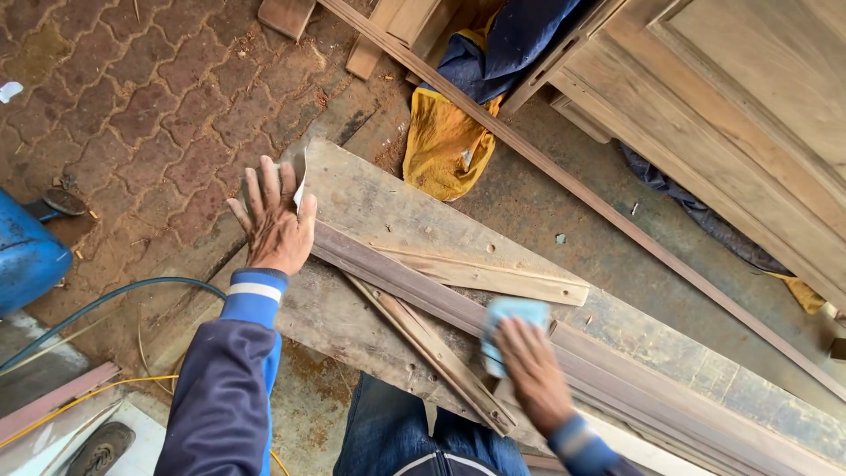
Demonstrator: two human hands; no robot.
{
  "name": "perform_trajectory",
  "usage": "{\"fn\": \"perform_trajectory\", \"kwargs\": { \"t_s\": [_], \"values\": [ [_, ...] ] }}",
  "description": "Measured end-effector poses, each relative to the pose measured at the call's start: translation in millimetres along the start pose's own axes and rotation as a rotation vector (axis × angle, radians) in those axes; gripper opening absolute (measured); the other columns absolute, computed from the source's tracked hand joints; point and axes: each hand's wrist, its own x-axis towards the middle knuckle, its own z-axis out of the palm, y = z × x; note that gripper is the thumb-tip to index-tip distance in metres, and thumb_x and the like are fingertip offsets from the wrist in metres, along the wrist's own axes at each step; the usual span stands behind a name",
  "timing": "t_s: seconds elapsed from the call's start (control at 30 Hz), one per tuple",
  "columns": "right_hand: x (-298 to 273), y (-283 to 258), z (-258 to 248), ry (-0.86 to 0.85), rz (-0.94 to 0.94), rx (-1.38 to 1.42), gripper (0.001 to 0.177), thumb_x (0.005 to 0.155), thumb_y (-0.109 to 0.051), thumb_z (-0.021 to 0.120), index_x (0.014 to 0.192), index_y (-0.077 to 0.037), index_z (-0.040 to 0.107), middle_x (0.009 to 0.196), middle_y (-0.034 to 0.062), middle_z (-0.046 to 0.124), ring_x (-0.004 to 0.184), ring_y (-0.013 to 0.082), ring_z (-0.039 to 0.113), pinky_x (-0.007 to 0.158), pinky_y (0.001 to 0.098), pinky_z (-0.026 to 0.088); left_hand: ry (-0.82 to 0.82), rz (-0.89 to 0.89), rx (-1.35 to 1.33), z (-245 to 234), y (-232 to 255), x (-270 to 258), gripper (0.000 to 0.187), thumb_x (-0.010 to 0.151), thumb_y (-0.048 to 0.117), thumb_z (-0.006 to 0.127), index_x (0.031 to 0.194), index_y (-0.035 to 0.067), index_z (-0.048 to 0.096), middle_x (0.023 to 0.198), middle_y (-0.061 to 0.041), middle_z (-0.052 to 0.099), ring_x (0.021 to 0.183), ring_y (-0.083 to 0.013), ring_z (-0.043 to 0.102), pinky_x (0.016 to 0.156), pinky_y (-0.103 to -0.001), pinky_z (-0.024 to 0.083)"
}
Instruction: Sanding long wooden slats with sandpaper and a sanding block on a workbench.
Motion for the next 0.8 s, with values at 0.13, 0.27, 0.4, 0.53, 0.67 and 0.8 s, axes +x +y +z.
{"fn": "perform_trajectory", "kwargs": {
  "t_s": [0.13,0.27,0.4,0.53,0.67,0.8],
  "values": [
    [-44,16,3,0.061,0.044,0.004,0.08,0.084,0.005,0.057,0.156,-0.014,0.029,0.167,0.0076,0.019,0.155,0.0255,0.018,0.128,0.0516,0.014,-0.009,-0.022,-0.008,1,4,-3,0.075,0.105,0.057,0.024,0.164,0.011,0.018,0.173,-0.017,-0.001,0.158,-0.0408,-0.006,0.12,-0.071,-0.006],
    [30,-21,8,-0.104,-0.032,-0.06,0.075,0.087,-0.005,0.058,0.158,-0.011,0.031,0.168,0.0119,0.02,0.154,0.0278,0.017,0.125,0.0531,0.013,-0.003,-0.034,-0.012,0,5,-2,0.075,0.104,0.056,0.024,0.164,0.012,0.018,0.173,-0.016,-0.001,0.158,-0.0408,-0.006,0.12,-0.071,-0.006],
    [111,-65,3,-0.056,-0.143,-0.025,0.075,0.093,-0.023,0.063,0.159,-0.009,0.03,0.169,0.0158,0.018,0.156,0.0314,0.016,0.126,0.0548,0.013,-0.017,-0.047,-0.003,-2,9,-1,0.075,0.104,0.056,0.025,0.164,0.012,0.018,0.173,-0.015,0.0,0.158,-0.0405,-0.006,0.121,-0.07,-0.005],
    [59,-42,4,0.096,-0.167,0.006,0.075,0.096,-0.029,0.064,0.161,-0.01,0.031,0.17,0.0137,0.02,0.157,0.0299,0.017,0.127,0.054,0.013,-0.013,-0.03,0.012,-3,7,2,0.073,0.106,0.056,0.025,0.164,0.012,0.017,0.174,-0.015,0.0,0.159,-0.0409,-0.006,0.121,-0.07,-0.005],
    [-32,2,-1,0.05,0.008,0.01,0.073,0.085,-0.003,0.057,0.154,-0.01,0.035,0.165,0.0102,0.025,0.153,0.0274,0.023,0.126,0.0541,0.014,-0.017,-0.045,0.003,1,6,-1,0.075,0.104,0.057,0.024,0.165,0.013,0.016,0.173,-0.015,-0.001,0.158,-0.0408,-0.006,0.12,-0.071,-0.004],
    [0,-17,18,-0.083,0.01,-0.135,0.077,0.082,0.012,0.045,0.156,-0.006,0.031,0.166,0.0161,0.017,0.154,0.0302,0.016,0.125,0.0513,0.011,-0.021,-0.043,-0.013,-1,8,0,0.077,0.104,0.058,0.022,0.165,0.012,0.015,0.173,-0.016,-0.003,0.157,-0.0409,-0.007,0.119,-0.072,-0.005]
  ]
}}
